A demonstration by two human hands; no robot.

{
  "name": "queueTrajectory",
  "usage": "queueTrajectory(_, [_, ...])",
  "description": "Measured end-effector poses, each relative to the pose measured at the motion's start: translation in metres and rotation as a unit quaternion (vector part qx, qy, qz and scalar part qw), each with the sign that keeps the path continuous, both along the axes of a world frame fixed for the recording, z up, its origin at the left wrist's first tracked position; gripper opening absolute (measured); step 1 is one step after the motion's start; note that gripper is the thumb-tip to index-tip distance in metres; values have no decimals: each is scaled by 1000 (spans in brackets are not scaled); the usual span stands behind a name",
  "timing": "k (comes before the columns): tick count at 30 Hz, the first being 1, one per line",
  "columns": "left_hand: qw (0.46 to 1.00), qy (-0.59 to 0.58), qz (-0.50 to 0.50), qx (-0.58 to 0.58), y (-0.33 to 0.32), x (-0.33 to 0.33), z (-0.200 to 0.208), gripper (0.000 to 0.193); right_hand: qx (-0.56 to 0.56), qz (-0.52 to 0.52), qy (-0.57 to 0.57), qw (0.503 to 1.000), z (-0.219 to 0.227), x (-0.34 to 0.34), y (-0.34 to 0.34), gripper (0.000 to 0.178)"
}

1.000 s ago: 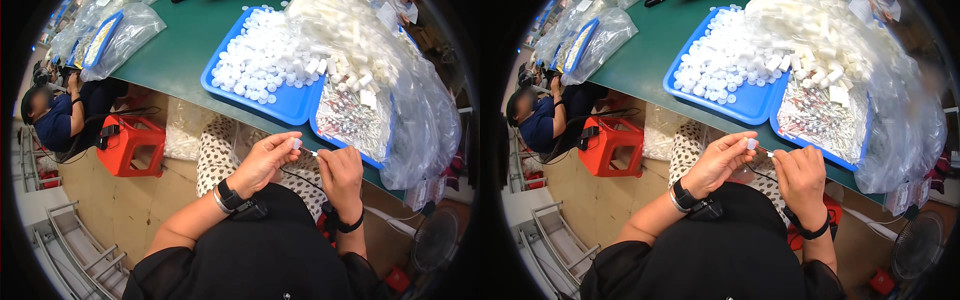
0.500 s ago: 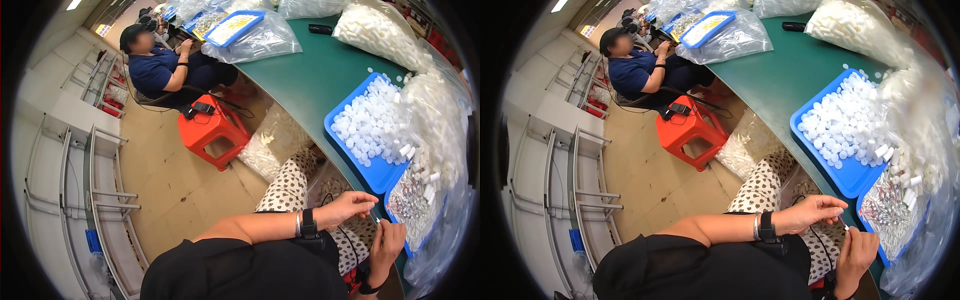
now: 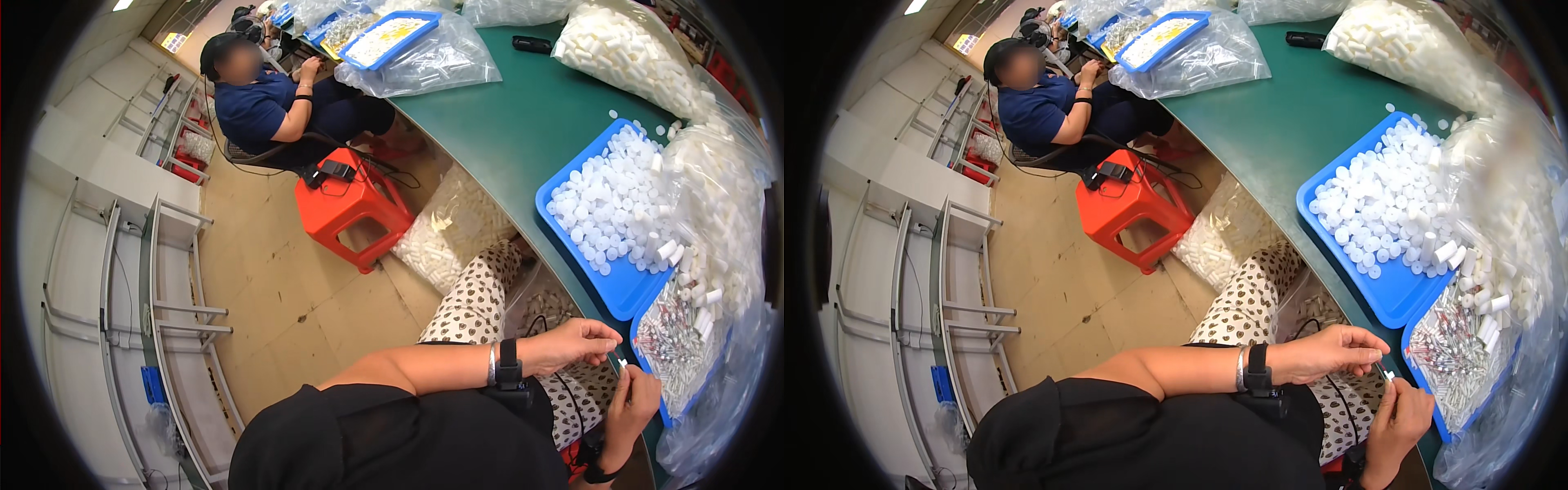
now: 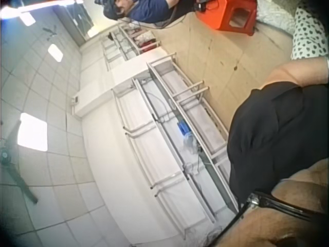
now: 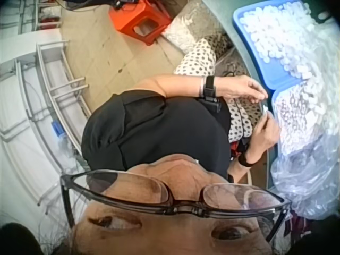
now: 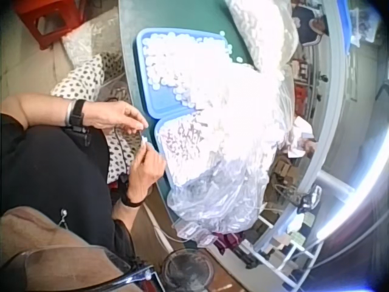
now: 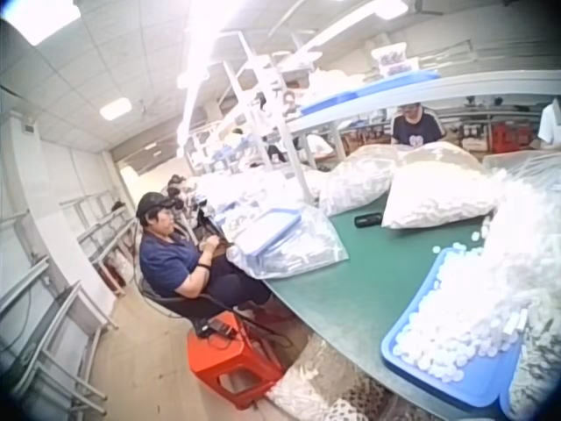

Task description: The person repeatedly picks up small white plastic discs and cylindrical pieces from blue trays on a green table. They insert a thin metal pin into the center of the disc and then attach the cylindrical piece to the pin, assembling a small component by hand. The process is repeated continuously with the same materials.

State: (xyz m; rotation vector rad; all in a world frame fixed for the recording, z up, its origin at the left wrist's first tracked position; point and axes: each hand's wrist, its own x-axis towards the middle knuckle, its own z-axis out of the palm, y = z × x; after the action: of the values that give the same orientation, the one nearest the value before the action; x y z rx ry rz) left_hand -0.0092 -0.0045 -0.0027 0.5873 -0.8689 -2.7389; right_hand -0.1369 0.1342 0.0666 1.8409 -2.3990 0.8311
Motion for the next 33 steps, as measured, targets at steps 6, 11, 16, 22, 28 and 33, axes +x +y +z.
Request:
queueTrajectory(6, [998, 10, -23, 64, 4, -2, 4, 31, -27, 26, 9, 999, -3, 6, -9, 8])
queueTrajectory(11, [990, 55, -48, 124, 11, -1, -11, 35, 41, -102, -426, 898, -16, 6, -4, 13])
queueTrajectory(16, [992, 26, -35, 116, 21, 2, -18, 30, -4, -70, -274, 959, -28, 24, -7, 12])
queueTrajectory(22, [984, 73, -17, 161, 22, 0, -20, 27, -48, -43, -175, 983, -31, 21, -12, 6])
queueTrajectory(28, [987, 26, -9, 157, 11, 6, -9, 31, -57, 20, -90, 994, -24, 10, -23, 5])
queueTrajectory(33, [985, 23, -26, 170, 15, 2, -7, 31, -68, -15, -130, 989, -27, 9, -15, 5])
